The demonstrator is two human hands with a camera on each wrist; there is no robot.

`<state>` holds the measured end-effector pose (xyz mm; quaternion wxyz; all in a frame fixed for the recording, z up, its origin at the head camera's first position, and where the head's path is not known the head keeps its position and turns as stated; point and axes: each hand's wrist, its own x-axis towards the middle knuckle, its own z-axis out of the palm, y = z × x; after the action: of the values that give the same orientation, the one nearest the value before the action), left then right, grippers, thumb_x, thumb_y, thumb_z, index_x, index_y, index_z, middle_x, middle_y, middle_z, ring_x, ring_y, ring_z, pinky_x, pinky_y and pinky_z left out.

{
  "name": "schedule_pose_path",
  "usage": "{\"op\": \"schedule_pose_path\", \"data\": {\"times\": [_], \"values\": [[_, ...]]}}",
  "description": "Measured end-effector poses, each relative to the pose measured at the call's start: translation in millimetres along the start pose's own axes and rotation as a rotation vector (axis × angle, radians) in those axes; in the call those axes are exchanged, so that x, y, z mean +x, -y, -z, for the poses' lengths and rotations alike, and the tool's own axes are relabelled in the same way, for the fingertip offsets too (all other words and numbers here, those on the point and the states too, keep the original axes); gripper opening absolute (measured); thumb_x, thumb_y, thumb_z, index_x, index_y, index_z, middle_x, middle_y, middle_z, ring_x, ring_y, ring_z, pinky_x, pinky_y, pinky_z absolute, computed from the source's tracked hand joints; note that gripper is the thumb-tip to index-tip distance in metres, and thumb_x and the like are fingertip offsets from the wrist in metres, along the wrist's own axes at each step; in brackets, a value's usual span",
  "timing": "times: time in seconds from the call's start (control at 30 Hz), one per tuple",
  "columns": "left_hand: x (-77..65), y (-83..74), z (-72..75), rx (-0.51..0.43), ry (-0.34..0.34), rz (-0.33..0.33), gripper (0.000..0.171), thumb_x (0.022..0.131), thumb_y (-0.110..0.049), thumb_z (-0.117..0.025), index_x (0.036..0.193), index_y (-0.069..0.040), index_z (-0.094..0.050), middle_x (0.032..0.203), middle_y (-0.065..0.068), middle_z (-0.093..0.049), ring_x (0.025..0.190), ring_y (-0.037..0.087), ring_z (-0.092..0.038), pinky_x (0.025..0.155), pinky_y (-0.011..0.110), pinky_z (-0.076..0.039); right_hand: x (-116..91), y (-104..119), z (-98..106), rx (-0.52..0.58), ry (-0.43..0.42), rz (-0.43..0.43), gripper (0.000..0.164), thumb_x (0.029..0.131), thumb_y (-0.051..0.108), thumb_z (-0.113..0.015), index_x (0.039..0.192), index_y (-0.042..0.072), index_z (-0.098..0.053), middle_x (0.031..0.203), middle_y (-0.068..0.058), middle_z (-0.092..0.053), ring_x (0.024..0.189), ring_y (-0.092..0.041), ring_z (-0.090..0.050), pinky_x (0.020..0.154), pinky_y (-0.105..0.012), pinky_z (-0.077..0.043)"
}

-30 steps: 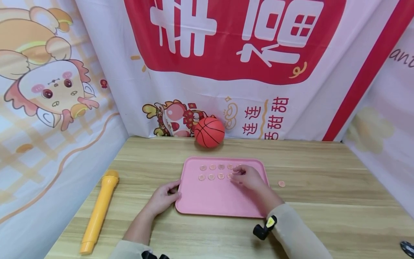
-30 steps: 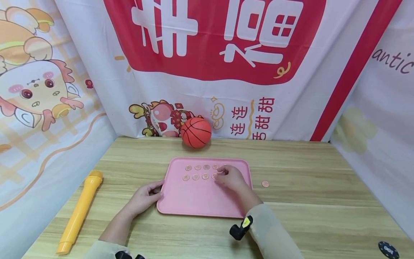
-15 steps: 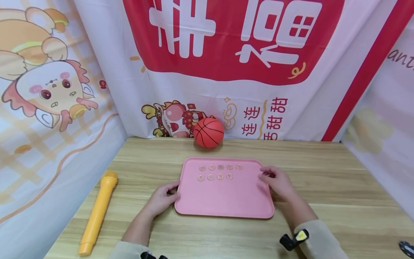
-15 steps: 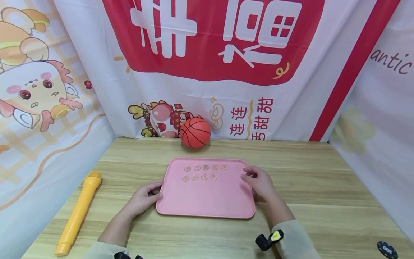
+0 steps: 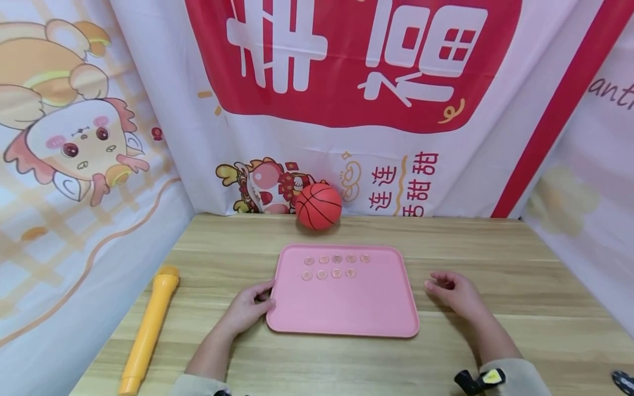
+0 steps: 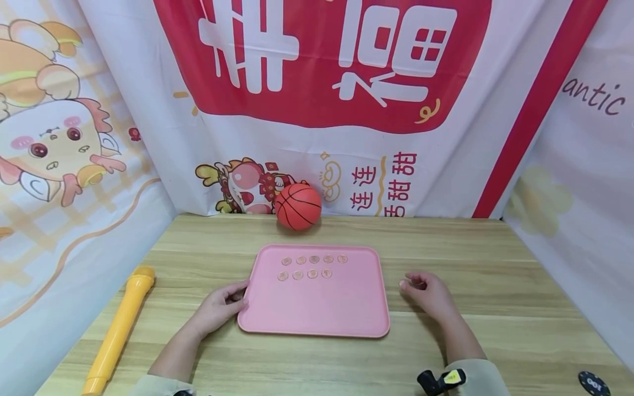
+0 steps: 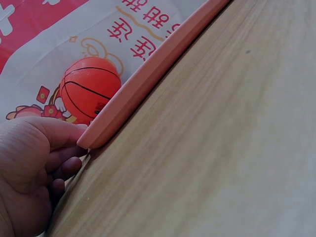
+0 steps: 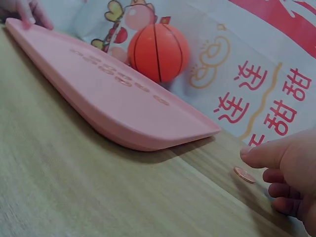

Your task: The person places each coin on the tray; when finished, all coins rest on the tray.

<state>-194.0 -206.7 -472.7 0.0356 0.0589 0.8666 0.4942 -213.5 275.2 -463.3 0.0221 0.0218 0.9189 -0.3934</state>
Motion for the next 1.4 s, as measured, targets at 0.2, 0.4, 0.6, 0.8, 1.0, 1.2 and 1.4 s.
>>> {"op": "schedule_pose_path", "data": {"times": [0.2,0.4,0.6,0.8,1.0,1.2,1.4], "values": [[-2.0,-0.2,-0.4,-0.008,-0.001,0.013,0.050,0.089,-0.011,-0.069,0.136,0.001,-0.055,0.105,0.009,-0.067,0.096,0.016,-0.055,0.082,0.024,-0.046,0.4,-5.7,-2.8,-0.056,0.011,0.044,0.052,0.089,0.038,-0.070,0.124,0.000,-0.063,0.116,-0.017,-0.066,0.105,-0.027,-0.059,0.090,-0.041,-0.048],[-0.6,0.4,-1.0,0.001,-0.009,0.015,0.050,0.089,-0.011,-0.069,0.135,0.000,-0.056,0.104,0.009,-0.067,0.096,0.016,-0.055,0.084,0.024,-0.046,0.8,-5.2,-4.2,-0.112,0.004,0.065,0.038,0.088,0.032,-0.072,0.113,0.003,-0.069,0.111,-0.016,-0.066,0.101,-0.028,-0.059,0.088,-0.044,-0.047],[0.2,0.9,-1.7,0.006,-0.009,0.010,0.050,0.088,-0.011,-0.069,0.135,0.001,-0.056,0.106,0.010,-0.067,0.097,0.016,-0.056,0.085,0.025,-0.046,0.4,-4.1,-3.1,-0.131,0.003,0.067,0.033,0.089,0.030,-0.072,0.108,0.004,-0.071,0.108,-0.015,-0.066,0.100,-0.028,-0.059,0.088,-0.045,-0.047],[0.3,0.5,-1.6,0.012,-0.009,0.012,0.050,0.088,-0.011,-0.068,0.136,0.001,-0.056,0.107,0.010,-0.067,0.098,0.016,-0.056,0.087,0.026,-0.046,2.1,-3.0,-2.2,-0.144,-0.003,0.035,0.033,0.091,0.035,-0.068,0.106,0.006,-0.070,0.103,-0.012,-0.067,0.095,-0.024,-0.058,0.084,-0.042,-0.047],[0.1,-0.4,-1.8,0.012,-0.015,0.014,0.050,0.088,-0.010,-0.068,0.135,0.001,-0.056,0.107,0.010,-0.067,0.098,0.016,-0.056,0.086,0.025,-0.046,4.3,-4.1,-3.8,-0.154,-0.017,0.046,0.041,0.093,0.037,-0.065,0.115,0.002,-0.066,0.107,-0.015,-0.068,0.099,-0.027,-0.060,0.088,-0.047,-0.048],[0.3,-0.3,-2.6,0.006,-0.021,0.009,0.049,0.088,-0.008,-0.068,0.135,0.002,-0.056,0.107,0.011,-0.067,0.097,0.016,-0.055,0.085,0.024,-0.046,6.9,-3.8,-3.2,-0.158,0.012,0.010,0.043,0.094,0.037,-0.064,0.115,0.000,-0.067,0.108,-0.017,-0.067,0.099,-0.030,-0.060,0.088,-0.050,-0.048],[0.4,0.6,-2.9,0.005,-0.026,0.007,0.049,0.088,-0.008,-0.068,0.135,0.002,-0.056,0.105,0.010,-0.067,0.096,0.015,-0.055,0.084,0.023,-0.046,7.6,-1.2,-1.4,-0.165,0.017,0.029,0.036,0.091,0.031,-0.068,0.107,-0.001,-0.067,0.100,-0.015,-0.067,0.092,-0.026,-0.059,0.084,-0.045,-0.048]]}}
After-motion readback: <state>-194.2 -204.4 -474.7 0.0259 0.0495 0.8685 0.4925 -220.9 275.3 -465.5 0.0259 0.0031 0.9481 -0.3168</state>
